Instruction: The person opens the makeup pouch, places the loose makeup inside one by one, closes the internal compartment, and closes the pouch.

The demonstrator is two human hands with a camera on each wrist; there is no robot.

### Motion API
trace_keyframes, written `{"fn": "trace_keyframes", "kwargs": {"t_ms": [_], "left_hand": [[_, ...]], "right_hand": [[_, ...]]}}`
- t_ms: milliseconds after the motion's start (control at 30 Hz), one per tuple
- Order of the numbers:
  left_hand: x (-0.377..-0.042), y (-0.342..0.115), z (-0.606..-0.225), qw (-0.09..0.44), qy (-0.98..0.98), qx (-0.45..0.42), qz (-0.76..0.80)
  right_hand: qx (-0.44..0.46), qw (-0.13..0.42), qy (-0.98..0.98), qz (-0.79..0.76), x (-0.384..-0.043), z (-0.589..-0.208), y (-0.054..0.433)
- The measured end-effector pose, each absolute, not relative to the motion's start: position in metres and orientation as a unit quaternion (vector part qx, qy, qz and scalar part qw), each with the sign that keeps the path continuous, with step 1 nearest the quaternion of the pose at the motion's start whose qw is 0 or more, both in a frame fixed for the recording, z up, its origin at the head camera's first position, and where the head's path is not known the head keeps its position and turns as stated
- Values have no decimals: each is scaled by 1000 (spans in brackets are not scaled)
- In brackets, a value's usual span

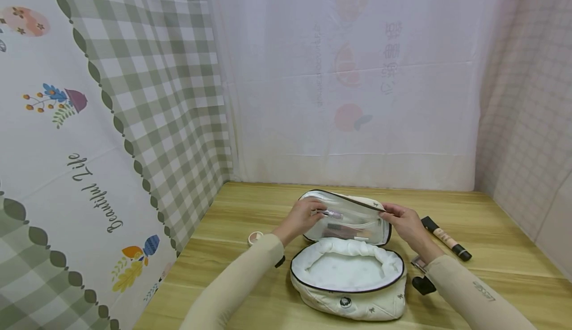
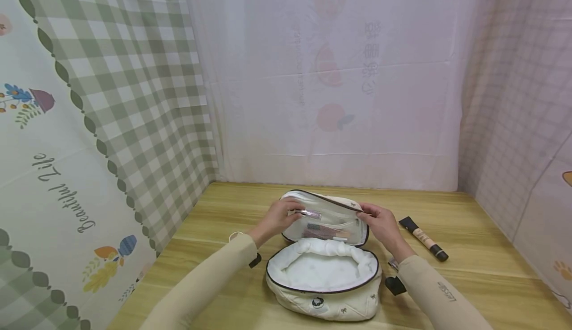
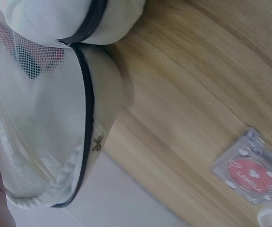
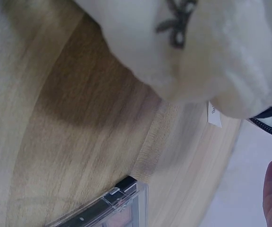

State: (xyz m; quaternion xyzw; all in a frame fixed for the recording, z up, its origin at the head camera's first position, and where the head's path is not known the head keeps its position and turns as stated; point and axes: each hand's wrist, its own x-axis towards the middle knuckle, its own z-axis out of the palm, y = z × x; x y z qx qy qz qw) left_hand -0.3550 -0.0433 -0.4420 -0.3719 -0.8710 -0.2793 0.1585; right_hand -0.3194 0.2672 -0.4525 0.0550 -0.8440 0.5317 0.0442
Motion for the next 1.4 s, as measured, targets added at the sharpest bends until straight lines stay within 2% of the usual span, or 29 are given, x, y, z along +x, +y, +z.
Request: {"fn": "trace_keyframes", "kwargs": {"t_ms": [300,700,933,1167,1400], "left_hand": [[-356,-27,-442,196,-874,-386,-221],[-352,-13,-443,152,-898,-362,-197],[-350,-10,-446,160,-898,-353,-207],[-350,-10,-447,191,-905,-359,-123],[-349,-15,-445,176,-914,-343,-125]], "right_hand": [[62,43,-842,534,-319,-452,268],[61,34,-835,545,-318,-451,267],[55,43,-835,546,-320,-452,268],[50,46,-831,551,-321,-451,267],[44,41,-828,557,-320,-449,268]]}}
